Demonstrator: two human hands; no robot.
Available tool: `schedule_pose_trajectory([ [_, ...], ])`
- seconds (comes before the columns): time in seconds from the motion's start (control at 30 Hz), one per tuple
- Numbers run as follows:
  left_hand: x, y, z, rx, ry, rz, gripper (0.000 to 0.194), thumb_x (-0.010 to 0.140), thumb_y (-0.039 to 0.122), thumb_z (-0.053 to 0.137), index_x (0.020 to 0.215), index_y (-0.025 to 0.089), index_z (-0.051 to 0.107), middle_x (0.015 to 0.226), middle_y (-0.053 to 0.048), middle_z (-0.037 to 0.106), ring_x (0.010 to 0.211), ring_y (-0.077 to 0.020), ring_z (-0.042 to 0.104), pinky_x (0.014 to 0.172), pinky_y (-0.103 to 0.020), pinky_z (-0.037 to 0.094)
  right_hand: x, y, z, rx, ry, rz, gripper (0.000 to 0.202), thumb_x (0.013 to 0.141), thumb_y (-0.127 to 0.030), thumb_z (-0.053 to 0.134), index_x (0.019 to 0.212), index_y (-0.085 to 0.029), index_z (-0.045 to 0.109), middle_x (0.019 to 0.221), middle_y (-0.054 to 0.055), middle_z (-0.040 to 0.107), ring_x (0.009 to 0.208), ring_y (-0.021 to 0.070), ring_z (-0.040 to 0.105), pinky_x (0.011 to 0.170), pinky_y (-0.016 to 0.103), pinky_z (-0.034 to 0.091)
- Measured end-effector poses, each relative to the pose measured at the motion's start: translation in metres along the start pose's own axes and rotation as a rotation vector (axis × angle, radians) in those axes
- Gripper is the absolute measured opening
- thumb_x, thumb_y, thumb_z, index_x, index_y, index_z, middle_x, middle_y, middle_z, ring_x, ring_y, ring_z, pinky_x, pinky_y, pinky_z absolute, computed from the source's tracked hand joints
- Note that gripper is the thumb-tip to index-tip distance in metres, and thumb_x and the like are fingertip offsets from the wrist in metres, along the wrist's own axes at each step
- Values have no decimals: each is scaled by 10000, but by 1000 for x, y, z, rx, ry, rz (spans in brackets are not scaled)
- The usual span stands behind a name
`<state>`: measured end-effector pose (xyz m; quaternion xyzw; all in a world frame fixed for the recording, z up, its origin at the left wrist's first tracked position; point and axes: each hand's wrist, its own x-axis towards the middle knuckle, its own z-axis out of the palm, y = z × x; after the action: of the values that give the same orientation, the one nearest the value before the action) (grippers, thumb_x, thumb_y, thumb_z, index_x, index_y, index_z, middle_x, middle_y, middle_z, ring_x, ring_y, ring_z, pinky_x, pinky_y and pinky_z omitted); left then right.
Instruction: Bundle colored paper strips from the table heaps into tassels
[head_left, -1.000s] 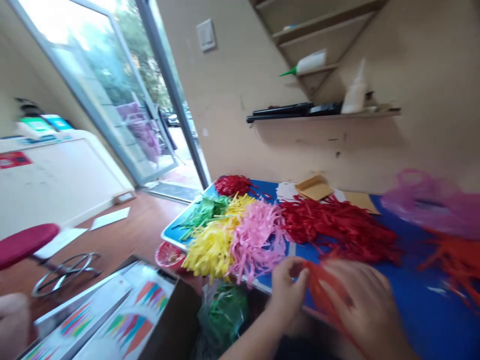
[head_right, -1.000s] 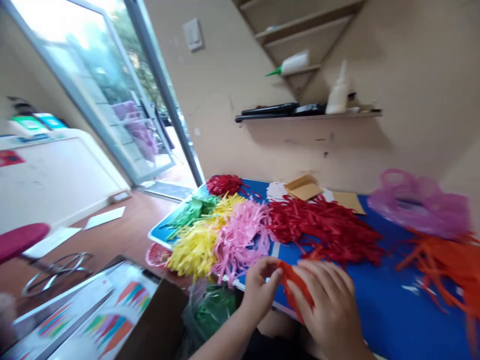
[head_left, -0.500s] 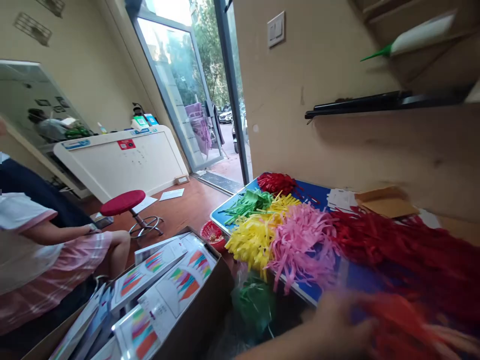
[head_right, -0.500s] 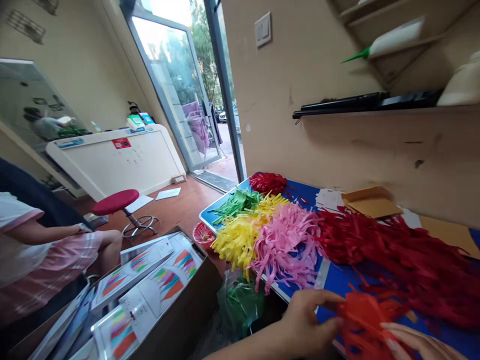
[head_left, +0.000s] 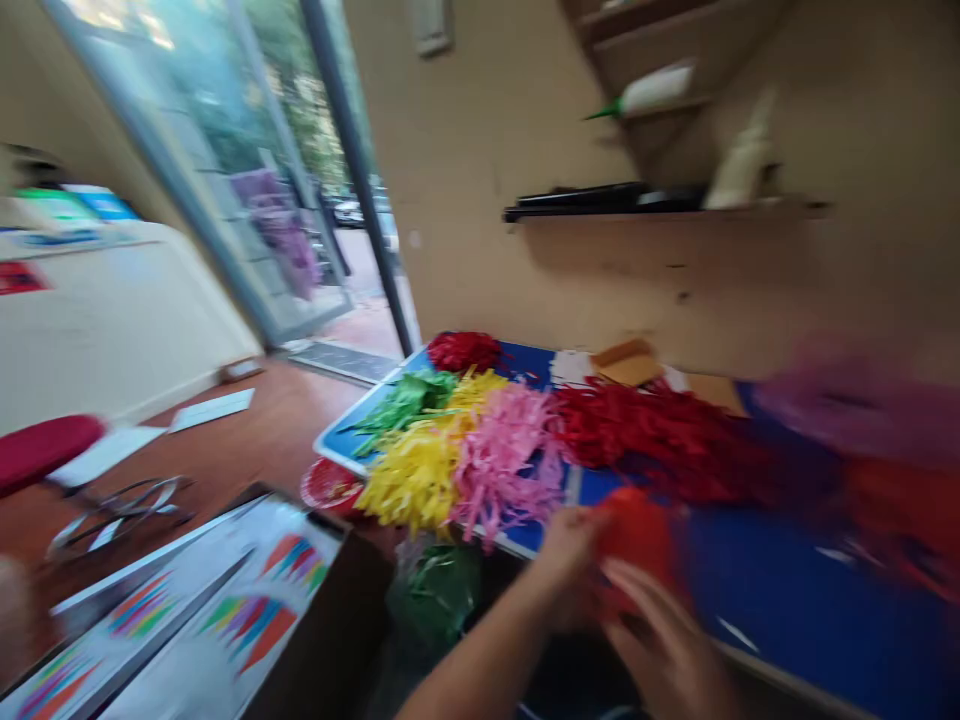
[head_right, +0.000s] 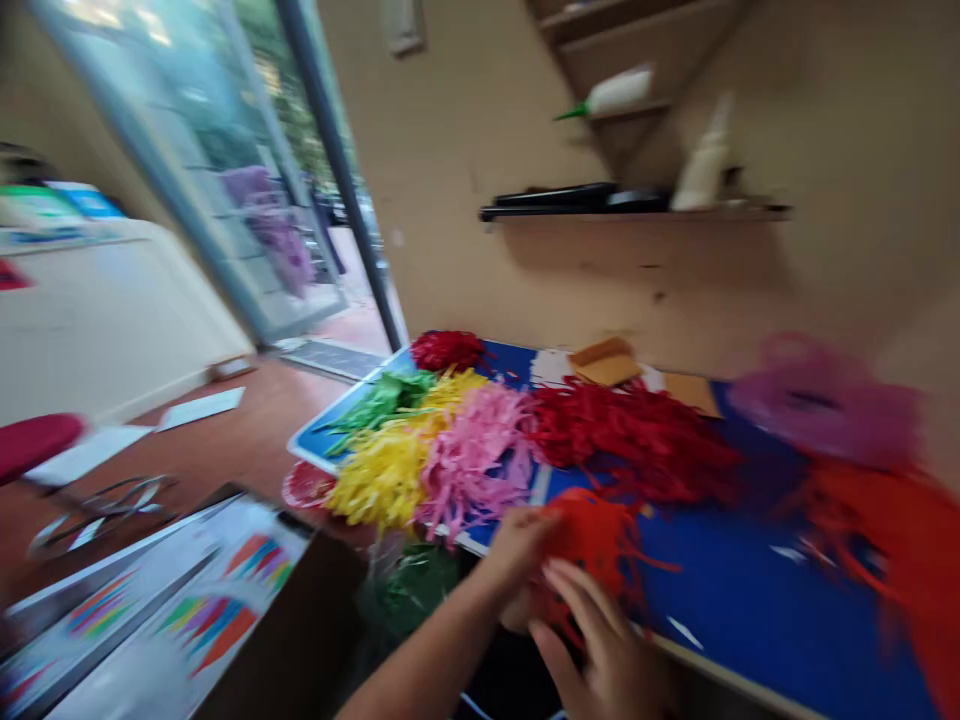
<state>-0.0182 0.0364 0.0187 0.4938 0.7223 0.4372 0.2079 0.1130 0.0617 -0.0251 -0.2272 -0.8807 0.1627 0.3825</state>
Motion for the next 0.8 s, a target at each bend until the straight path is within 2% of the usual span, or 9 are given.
schedule_pose_trajectory([
  [0.07,7,1,-25,44,56,36,383,924,237,387,965,100,742,837,-128,770,765,-258,716,696,-386,563,4,-20,-4,229,-88,173,563,950,-561,460,1402,-228,494,1327,127,597,1191,303,588,923,400,546],
  [0.13,12,5,-54,135,149,135,384,878,184,429,1173,148,671,1165,-142,718,1113,-312,646,996,-517,451,25,-42,0,601,-197,234,733,906,-671,452,1481,-223,375,1441,136,491,1306,310,483,1042,441,451],
  [0.23,11,18,-83,638,259,578,435,872,146,426,1258,195,620,1291,-99,663,1220,-276,596,1105,-499,367,58,-60,5,950,-215,204,869,754,-742,618,1451,-263,419,1455,103,465,1355,321,398,1145,469,289],
  [0.33,5,20,-74,871,230,807,446,885,118,399,1282,166,594,1312,-94,647,1224,-252,596,1142,-481,317,63,-51,5,1291,-130,269,955,610,-823,661,1366,-255,528,1360,104,552,1327,343,421,1142,493,269],
  [0.43,6,1,-34,837,169,854,456,883,97,409,1290,195,588,1326,-54,641,1219,-207,600,1166,-445,295,44,-20,-1,1466,33,438,805,696,-774,636,1296,-239,591,1258,115,633,1279,331,487,1099,502,334],
  [0.5,9,-19,-1,758,141,857,464,879,67,407,1275,209,603,1291,-38,667,1203,-187,612,1177,-436,287,29,10,-14,1352,107,552,660,763,-637,684,1287,-247,593,1237,109,652,1241,309,532,1088,495,352],
  [0.6,16,-45,43,632,44,781,454,877,58,437,1255,226,624,1261,-36,686,1189,-184,622,1191,-453,269,9,59,-56,957,226,707,586,774,-570,709,1246,-237,608,1202,109,673,1185,302,581,1051,491,396],
  [0.73,22,-60,75,503,-151,674,371,879,154,529,1222,220,653,1257,-72,683,1207,-248,611,1182,-539,260,-14,102,-121,102,433,815,569,786,-650,601,1062,-158,677,1034,169,713,1029,366,646,908,545,478],
  [0.8,21,-59,83,485,-201,639,343,892,192,527,1204,205,668,1243,-95,687,1204,-274,612,1165,-561,280,-23,102,-128,-335,562,690,579,820,-626,564,1094,-125,662,1109,215,678,1049,388,628,896,570,467],
])
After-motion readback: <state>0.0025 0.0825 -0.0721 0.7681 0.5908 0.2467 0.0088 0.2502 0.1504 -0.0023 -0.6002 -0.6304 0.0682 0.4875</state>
